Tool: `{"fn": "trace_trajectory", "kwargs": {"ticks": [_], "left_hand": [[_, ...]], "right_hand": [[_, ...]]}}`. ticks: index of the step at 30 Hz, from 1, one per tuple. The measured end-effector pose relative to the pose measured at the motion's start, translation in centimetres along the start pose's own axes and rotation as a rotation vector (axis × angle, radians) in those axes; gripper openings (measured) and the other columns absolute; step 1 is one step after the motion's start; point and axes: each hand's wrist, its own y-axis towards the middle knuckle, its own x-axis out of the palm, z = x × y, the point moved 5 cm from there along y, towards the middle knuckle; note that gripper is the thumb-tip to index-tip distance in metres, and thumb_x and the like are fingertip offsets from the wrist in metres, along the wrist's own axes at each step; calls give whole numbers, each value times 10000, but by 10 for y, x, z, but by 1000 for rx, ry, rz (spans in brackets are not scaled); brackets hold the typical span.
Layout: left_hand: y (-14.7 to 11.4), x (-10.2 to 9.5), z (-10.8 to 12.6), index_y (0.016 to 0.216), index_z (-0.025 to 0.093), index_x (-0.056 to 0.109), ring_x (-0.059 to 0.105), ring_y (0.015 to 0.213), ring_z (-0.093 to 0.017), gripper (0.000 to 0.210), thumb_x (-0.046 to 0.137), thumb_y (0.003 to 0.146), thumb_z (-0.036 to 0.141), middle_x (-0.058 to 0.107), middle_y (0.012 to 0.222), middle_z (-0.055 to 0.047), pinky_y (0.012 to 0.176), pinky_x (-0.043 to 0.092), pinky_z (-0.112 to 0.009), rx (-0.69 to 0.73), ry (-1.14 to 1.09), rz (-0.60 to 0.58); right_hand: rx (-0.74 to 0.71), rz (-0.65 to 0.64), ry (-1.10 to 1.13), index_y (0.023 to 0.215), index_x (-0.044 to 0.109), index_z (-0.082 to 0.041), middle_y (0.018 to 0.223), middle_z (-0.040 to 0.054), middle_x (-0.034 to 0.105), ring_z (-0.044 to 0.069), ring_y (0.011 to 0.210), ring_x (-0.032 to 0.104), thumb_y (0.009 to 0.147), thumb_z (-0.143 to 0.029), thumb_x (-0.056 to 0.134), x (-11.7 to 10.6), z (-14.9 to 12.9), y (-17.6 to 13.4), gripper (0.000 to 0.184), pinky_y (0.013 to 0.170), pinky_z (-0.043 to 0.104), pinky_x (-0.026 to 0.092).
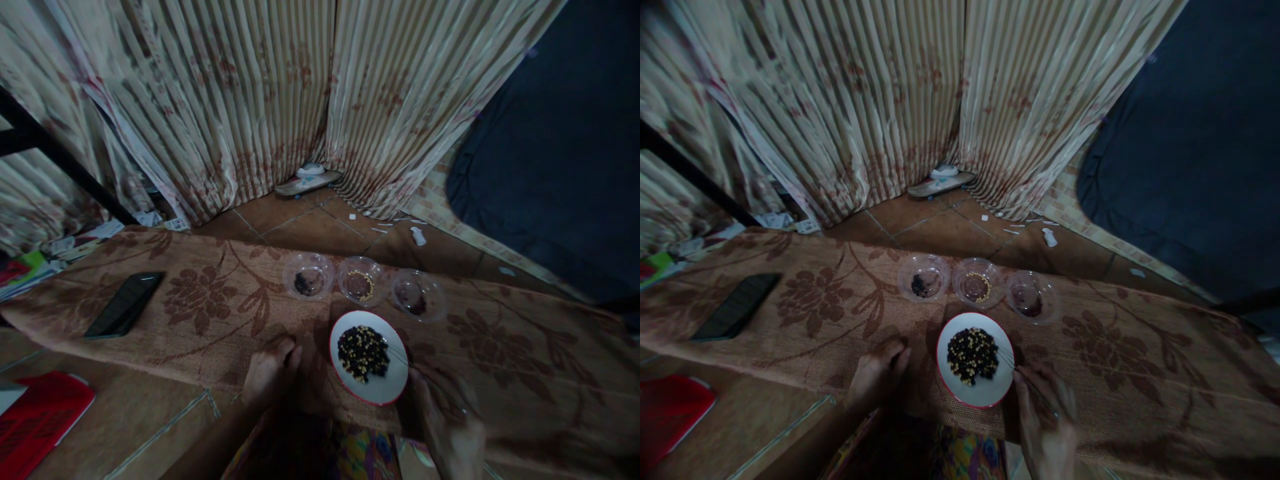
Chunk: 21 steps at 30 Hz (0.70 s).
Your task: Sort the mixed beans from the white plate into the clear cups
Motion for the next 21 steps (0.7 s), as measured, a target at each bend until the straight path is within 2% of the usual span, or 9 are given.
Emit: {"fn": "trace_trajectory", "kwargs": {"ticks": [5,11,21], "left_hand": [[0,0,0,791,209,566,661,755,-158,248,425,962,319,665,795,-18,665,428,-248,-6,10,-7],[0,2,-1,824,217,562,657,777,-156,226,420,970,316,675,819,-9,674,413,-250,-1,23,-16],[0,-2,2,780,217,546,638,724,-149,262,399,971,319,677,794,-20,637,392,-253,-9,33,-12]], "right_hand": [[-24,-21,-33,867,756,-198,983,102,693,245,960,617,846,-507,616,2,4,-1,339,852,404,493],[-78,-3,-26,792,759,-195,927,105,703,243,926,620,861,-492,600,2,-3,2,345,852,416,485],[58,-4,43,875,749,-205,1012,92,684,239,957,622,829,-470,650,2,-4,1,286,816,381,500]]}}
